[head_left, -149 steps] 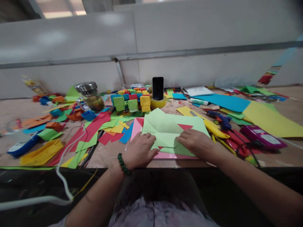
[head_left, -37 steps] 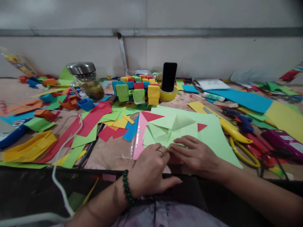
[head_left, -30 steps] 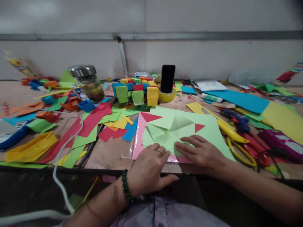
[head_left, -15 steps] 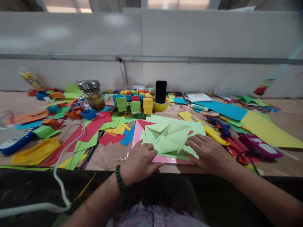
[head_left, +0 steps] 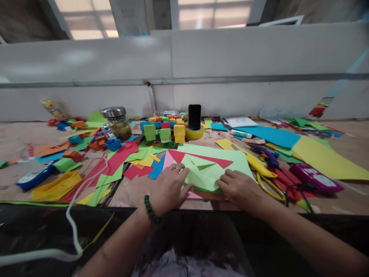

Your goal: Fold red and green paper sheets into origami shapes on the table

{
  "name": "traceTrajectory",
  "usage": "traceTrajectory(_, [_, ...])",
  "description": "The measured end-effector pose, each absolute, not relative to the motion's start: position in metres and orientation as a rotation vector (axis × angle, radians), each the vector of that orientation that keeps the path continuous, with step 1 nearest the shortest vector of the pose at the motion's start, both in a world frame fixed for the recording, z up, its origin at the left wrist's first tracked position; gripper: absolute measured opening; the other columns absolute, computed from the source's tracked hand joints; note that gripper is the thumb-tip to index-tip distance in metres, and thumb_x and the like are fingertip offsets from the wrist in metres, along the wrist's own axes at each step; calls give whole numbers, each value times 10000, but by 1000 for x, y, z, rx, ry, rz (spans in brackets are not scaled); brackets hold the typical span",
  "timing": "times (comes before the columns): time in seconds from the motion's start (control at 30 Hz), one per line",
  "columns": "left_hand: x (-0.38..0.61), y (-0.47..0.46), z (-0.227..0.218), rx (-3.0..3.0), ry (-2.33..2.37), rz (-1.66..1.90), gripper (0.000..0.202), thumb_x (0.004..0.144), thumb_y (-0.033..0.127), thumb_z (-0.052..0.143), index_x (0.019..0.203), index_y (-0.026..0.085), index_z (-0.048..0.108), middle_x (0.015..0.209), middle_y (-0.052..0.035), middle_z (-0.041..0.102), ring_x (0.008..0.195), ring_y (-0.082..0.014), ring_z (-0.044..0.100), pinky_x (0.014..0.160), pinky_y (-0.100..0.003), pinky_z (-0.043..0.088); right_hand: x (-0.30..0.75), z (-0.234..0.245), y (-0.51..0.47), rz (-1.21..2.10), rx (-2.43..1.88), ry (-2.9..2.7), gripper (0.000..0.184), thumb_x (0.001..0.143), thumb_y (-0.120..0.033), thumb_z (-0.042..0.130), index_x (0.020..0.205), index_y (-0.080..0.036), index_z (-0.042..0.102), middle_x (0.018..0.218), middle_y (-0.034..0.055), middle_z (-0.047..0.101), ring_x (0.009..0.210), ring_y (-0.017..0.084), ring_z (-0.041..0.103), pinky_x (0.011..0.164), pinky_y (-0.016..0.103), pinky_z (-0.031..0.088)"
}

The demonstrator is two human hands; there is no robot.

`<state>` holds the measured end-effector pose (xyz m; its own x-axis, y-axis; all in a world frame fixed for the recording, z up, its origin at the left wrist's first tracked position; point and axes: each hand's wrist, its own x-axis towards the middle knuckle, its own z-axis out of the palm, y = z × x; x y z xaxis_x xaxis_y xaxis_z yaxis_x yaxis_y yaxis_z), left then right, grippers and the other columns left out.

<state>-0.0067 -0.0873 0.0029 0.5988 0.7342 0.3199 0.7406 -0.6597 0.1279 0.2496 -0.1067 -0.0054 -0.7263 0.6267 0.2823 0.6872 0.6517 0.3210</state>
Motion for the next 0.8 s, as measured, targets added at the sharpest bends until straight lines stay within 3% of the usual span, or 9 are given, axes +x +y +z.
traceTrajectory(0.07, [3, -97, 2, -2803, -1282, -523, 358, 886, 417, 587, 1134, 160, 582, 1116, -108, 623, 1041, -275, 558, 857, -396, 469, 230, -5, -115, -657, -1112, -2680, 99, 799, -167, 659, 706, -174, 626, 669, 54, 609, 703, 227, 541, 598, 339, 368])
traceTrajectory(0.13, [7, -105, 0, -2824, -1303, -415, 341, 908, 444, 544, 1095, 165, 602, 1053, -102, 645, 1007, -281, 569, 843, -417, 470, 211, -5, -121, -626, -1102, -2661, 111, 814, -182, 648, 707, -176, 623, 694, 59, 618, 724, 233, 549, 619, 350, 390])
traceTrajectory(0.23, [3, -109, -7, -2819, -1373, -337, 381, 936, 473, 474, 1119, 165, 603, 1078, -112, 646, 1018, -292, 575, 856, -453, 463, 197, -6, -121, -420, -1057, -2687, 52, 816, -149, 610, 809, -167, 658, 943, 107, 681, 908, 263, 583, 781, 389, 447])
traceTrajectory(0.3, [-3, -108, -14, -2813, -1382, -373, 460, 938, 520, 441, 1208, 170, 567, 1170, -120, 624, 1073, -297, 563, 902, -479, 448, 200, -3, -117, -142, -1065, -2727, 181, 807, -118, 588, 959, -166, 674, 1101, 120, 676, 1004, 256, 590, 856, 387, 460])
traceTrajectory(0.37, [-10, -108, -20, -2809, -1374, -435, 537, 921, 568, 435, 1257, 162, 541, 1237, -130, 595, 1127, -299, 539, 954, -487, 427, 210, 2, -109, 201, -1096, -2743, 259, 835, -151, 576, 1076, -179, 667, 1133, 108, 681, 1009, 228, 616, 852, 350, 482])
traceTrajectory(0.53, [-18, -113, -32, -2883, -1244, -584, 516, 922, 545, 457, 1202, 131, 583, 1190, -126, 611, 1084, -278, 545, 964, -446, 445, 240, 13, -85, 909, -1141, -2613, 282, 864, -282, 591, 1122, -241, 696, 1188, 56, 686, 1068, 210, 636, 923, 318, 480])
traceTrajectory(0.67, [-22, -121, -37, -2876, -1159, -717, 418, 944, 445, 475, 1169, 116, 604, 1164, -123, 637, 1065, -271, 562, 972, -464, 453, 251, 9, -67, 1218, -1160, -2371, 247, 826, -304, 627, 1027, -194, 721, 1116, 63, 713, 1032, 221, 646, 922, 334, 481])
traceTrajectory(0.8, [-26, -124, -39, -2860, -1067, -828, 386, 928, 403, 523, 1158, 109, 621, 1150, -132, 653, 1075, -275, 577, 950, -438, 487, 246, 0, -60, 1260, -1251, -2179, 312, 799, -460, 661, 821, -151, 706, 809, 47, 700, 752, 182, 625, 696, 301, 484])
